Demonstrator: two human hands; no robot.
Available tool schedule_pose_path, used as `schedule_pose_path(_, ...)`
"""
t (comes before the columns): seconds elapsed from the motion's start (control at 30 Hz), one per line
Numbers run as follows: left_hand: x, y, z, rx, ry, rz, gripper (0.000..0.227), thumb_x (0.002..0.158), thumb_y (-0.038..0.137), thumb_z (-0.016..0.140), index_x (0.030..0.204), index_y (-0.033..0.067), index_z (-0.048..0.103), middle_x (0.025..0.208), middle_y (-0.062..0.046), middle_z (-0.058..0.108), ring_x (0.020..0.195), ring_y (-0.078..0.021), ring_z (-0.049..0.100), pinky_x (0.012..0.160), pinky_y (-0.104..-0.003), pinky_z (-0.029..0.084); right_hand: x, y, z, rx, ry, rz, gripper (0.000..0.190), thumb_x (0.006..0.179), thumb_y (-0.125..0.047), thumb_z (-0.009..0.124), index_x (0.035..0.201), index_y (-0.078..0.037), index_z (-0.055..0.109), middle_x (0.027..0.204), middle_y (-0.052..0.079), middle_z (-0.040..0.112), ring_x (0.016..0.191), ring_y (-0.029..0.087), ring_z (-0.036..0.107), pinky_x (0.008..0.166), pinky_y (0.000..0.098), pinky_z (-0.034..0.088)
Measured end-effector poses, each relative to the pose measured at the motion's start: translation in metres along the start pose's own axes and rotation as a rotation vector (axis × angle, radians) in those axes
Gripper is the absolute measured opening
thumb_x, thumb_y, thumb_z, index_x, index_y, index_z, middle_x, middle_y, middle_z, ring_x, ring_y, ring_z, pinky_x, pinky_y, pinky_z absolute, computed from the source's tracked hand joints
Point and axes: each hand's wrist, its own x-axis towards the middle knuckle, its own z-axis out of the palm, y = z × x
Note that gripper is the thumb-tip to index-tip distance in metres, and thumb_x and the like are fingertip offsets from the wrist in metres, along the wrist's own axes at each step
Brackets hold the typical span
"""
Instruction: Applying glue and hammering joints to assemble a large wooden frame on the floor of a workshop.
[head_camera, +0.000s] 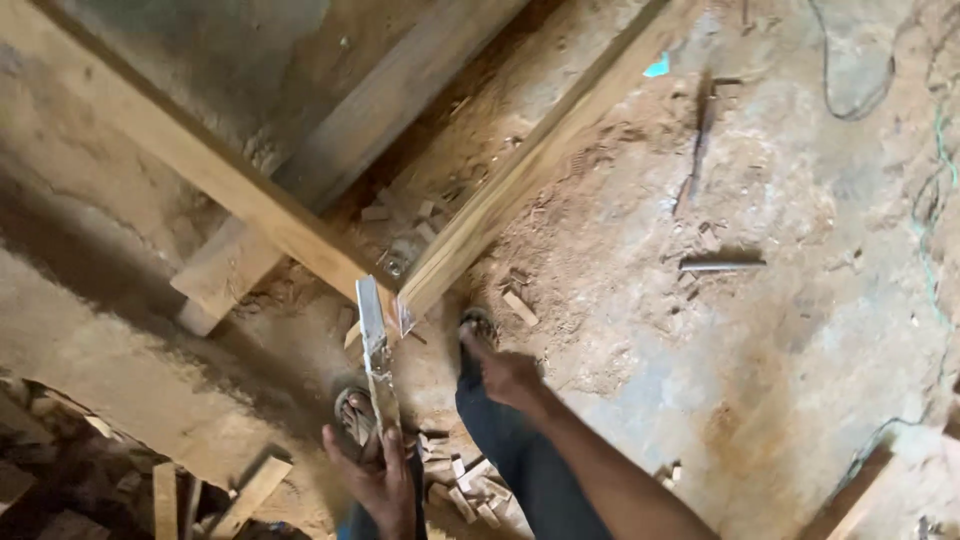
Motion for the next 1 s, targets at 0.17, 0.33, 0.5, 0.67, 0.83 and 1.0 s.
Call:
schedule_pose_path(0.17,-0.055,0.07,0.057,0.176,-0.079,-0.004,0.086,0.093,0.0,0.059,0.165,0.0095,0.013,0.132,-0.015,0.059,0.082,-0.025,0.064,0.065,-0.039,0.053,-0.122,0.065,-0.087,0.474,0.238,0.075,0.096,0.092,-0.021,0.066,0.163,-0.014,0.002,0.087,0.012,0.08,0.072,0.031,0.075,0.066,0.0428,0.06)
schedule_pose_path(0.33,-0.11,0.12,0.143,-0.286,-0.224,-0.149,0.095,0.087,0.0,0.06,0.164,0.0191,0.009,0.101,-0.026,0.074,0.089,-0.027,0.073,0.076,-0.039,0.062,-0.241,0.065,-0.152,1.054,0.218,0.106,0.11,0.089,-0.02,0.078,0.16,-0.018,-0.006,0.099,0.014,0.081,0.088,0.021,0.078,0.083,0.0368,0.061)
schedule_pose_path(0.5,-0.148,0.209,0.231,-0.316,-0.517,-0.17,0.101,0.085,-0.002,0.061,0.162,0.0234,0.002,0.111,-0.032,0.071,0.096,-0.0305,0.072,0.08,-0.041,0.058,-0.295,0.064,-0.221,1.488,0.221,0.008,0.107,0.09,-0.013,0.075,0.162,-0.019,-0.004,0.111,0.018,0.077,0.1,0.022,0.075,0.092,0.0376,0.059)
schedule_pose_path(0.67,-0.184,0.308,0.312,-0.111,-0.661,-0.36,0.1,0.087,-0.002,0.065,0.161,0.0228,0.003,0.123,-0.03,0.066,0.107,-0.0324,0.072,0.089,-0.048,0.06,-0.318,0.091,-0.319,1.533,0.264,0.161,0.1,0.09,-0.016,0.071,0.163,-0.018,0.004,0.106,0.018,0.077,0.095,0.022,0.076,0.09,0.0364,0.058)
schedule_pose_path(0.83,-0.185,0.341,0.419,-0.141,-0.632,-0.473,0.101,0.09,0.009,0.07,0.16,0.0253,-0.001,0.125,-0.024,0.069,0.106,-0.0346,0.07,0.09,-0.049,0.059,-0.288,0.189,-0.331,1.616,0.203,0.097,0.078,0.096,-0.016,0.066,0.159,-0.011,0.02,0.102,0.021,0.075,0.089,0.025,0.075,0.084,0.0379,0.058)
schedule_pose_path(1.0,-0.149,0.392,0.567,-0.392,-0.826,-0.308,0.106,0.086,0.005,0.07,0.167,0.0251,0.005,0.122,-0.029,0.063,0.098,-0.032,0.064,0.081,-0.046,0.056,-0.233,0.271,-0.479,1.559,0.221,0.087,0.078,0.097,-0.018,0.066,0.162,-0.013,0.023,0.094,0.02,0.068,0.077,0.022,0.064,0.071,0.0373,0.051)
